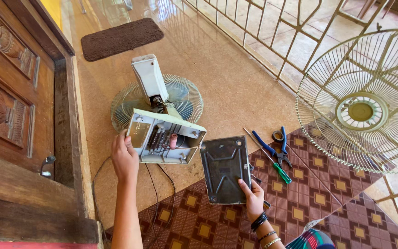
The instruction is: The person repairs a standing fan by connecting wires inside the base housing using a screwdriver and pliers. They then reattach the base cover and secure it with screws.
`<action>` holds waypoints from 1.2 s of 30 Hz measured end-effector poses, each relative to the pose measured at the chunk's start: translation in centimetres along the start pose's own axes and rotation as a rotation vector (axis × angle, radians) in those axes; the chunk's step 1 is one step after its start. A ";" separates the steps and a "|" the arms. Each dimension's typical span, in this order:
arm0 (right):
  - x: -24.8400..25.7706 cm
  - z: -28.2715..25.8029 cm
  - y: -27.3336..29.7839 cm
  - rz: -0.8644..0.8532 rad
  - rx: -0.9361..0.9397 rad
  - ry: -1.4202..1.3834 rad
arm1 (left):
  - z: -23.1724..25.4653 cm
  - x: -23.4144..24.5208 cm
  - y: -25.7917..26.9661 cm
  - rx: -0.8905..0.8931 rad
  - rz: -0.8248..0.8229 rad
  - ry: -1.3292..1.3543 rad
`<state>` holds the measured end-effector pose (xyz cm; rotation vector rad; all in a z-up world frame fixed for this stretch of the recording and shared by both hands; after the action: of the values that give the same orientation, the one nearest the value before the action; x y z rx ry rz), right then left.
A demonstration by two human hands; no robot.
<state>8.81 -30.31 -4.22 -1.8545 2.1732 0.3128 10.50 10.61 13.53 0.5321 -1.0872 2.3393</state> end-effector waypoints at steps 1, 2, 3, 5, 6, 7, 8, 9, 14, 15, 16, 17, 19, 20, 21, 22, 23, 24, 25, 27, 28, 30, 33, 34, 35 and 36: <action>-0.1 -0.1 -0.1 0.004 -0.005 -0.004 | 0.1 -0.6 0.1 0.058 -0.043 -0.003; -0.2 -0.1 -0.1 0.009 -0.013 -0.008 | 0.1 -0.8 0.2 0.116 -0.089 -0.008; -0.3 -0.1 -0.3 0.022 -0.006 -0.001 | 0.2 -0.8 0.6 0.122 -0.052 0.019; -0.3 -0.2 -0.4 0.054 0.006 0.012 | 1.1 -1.0 2.0 0.132 0.013 0.072; -0.3 -0.2 -0.4 0.064 0.009 0.013 | 1.6 -1.1 2.1 0.147 0.064 0.100; -0.3 -0.2 -0.5 0.073 0.012 0.013 | 2.0 -1.2 2.2 0.162 0.115 0.127; -0.1 -0.2 -0.3 0.085 0.013 0.016 | 2.3 -1.1 2.3 0.178 0.163 0.153; 0.0 -0.2 -0.2 0.088 0.012 0.012 | 2.5 -1.1 2.3 0.181 0.178 0.170; -0.3 -0.8 -0.2 0.108 -0.005 0.029 | 2.6 -1.6 2.2 0.234 0.240 0.208; -0.5 -1.0 -0.3 0.097 -0.013 0.040 | 2.6 -1.8 2.4 0.251 0.250 0.237; -0.6 -1.2 -0.4 0.089 -0.025 0.051 | 2.6 -1.9 2.9 0.269 0.256 0.264; -0.7 -1.3 -0.4 0.080 -0.036 0.061 | 2.6 -2.1 3.3 0.287 0.262 0.292; -1.0 -1.3 -0.4 0.053 -0.007 0.080 | 2.5 -2.4 4.2 0.313 0.250 0.300; -1.2 -1.4 -0.6 0.037 0.011 0.090 | 2.6 -2.7 4.5 0.325 0.247 0.306; -1.3 -1.4 -0.6 0.036 -0.021 0.123 | 2.6 -2.9 5.0 0.362 0.229 0.325; -1.5 -1.5 -0.7 0.033 -0.051 0.157 | 2.6 -3.1 5.4 0.397 0.212 0.345; -1.6 -1.7 -0.8 0.031 -0.081 0.190 | 2.6 -3.2 5.7 0.433 0.195 0.364; -1.7 -1.8 -0.8 0.004 -0.096 0.203 | 2.6 -3.3 5.9 0.400 0.206 0.357; -1.8 -2.0 -0.8 -0.023 -0.111 0.216 | 2.6 -3.3 6.1 0.367 0.216 0.350; -1.9 -2.6 -1.2 -0.091 -0.120 0.452 | 2.6 -3.3 6.2 0.323 0.227 0.344; -1.9 -3.0 -1.7 -0.134 -0.113 0.676 | 2.6 -3.3 6.1 0.313 0.231 0.344; -2.2 -3.9 -2.1 -0.205 -0.048 1.012 | 2.6 -3.1 6.0 0.307 0.231 0.356; -3.4 -5.3 -2.3 -0.274 0.112 1.335 | 2.7 -3.1 5.9 0.326 0.218 0.383; -4.0 -5.8 -2.3 -0.293 0.159 1.435 | 2.7 -3.1 6.0 0.340 0.212 0.385; -4.6 -6.2 -2.4 -0.311 0.207 1.535 | 2.6 -3.1 6.1 0.354 0.207 0.388; -5.4 -6.6 -2.5 -0.313 0.332 1.538 | 2.6 -3.1 6.1 0.355 0.204 0.387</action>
<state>11.65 -27.89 3.80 -2.4042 2.1460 -1.9733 9.73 4.35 9.81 0.0771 -0.5742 2.6836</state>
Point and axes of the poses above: each hand's wrist, its own y-axis away from the middle knuckle, its own x-axis out of the back of the hand, z = x × y, the point moved 1 cm from there along -y, towards the middle knuckle, and after that the axes turned 11 degrees about x, right-handed, at the moved point
